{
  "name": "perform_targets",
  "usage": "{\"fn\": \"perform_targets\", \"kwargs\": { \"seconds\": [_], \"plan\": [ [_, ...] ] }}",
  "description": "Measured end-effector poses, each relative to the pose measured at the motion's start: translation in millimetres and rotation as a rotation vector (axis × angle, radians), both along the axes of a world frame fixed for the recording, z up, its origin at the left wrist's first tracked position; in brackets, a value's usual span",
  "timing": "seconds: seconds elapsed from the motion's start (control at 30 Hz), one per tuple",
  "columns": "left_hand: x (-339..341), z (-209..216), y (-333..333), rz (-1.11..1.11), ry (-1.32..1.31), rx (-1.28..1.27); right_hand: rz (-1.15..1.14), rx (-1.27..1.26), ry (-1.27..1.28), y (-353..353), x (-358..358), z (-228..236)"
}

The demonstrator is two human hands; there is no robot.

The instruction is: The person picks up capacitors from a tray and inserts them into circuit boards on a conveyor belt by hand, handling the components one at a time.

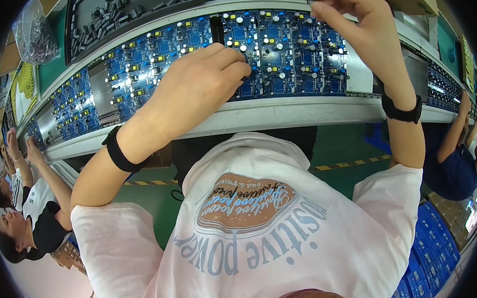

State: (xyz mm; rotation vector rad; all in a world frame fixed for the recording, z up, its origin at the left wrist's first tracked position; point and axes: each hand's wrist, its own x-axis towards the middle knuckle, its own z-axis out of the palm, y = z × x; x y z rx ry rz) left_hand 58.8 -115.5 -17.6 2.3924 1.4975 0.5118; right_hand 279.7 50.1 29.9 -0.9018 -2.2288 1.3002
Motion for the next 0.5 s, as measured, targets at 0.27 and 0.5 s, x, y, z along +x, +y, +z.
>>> {"fn": "perform_targets", "kwargs": {
  "seconds": [0.27,0.5],
  "plan": [
    [1,-3,6,-0.041,0.071,0.039,0.171,-0.201,0.090,12,28,-56],
    [2,-7,7,-0.009,0.036,0.044,0.181,-0.314,0.130,7,27,-56]
  ]
}}
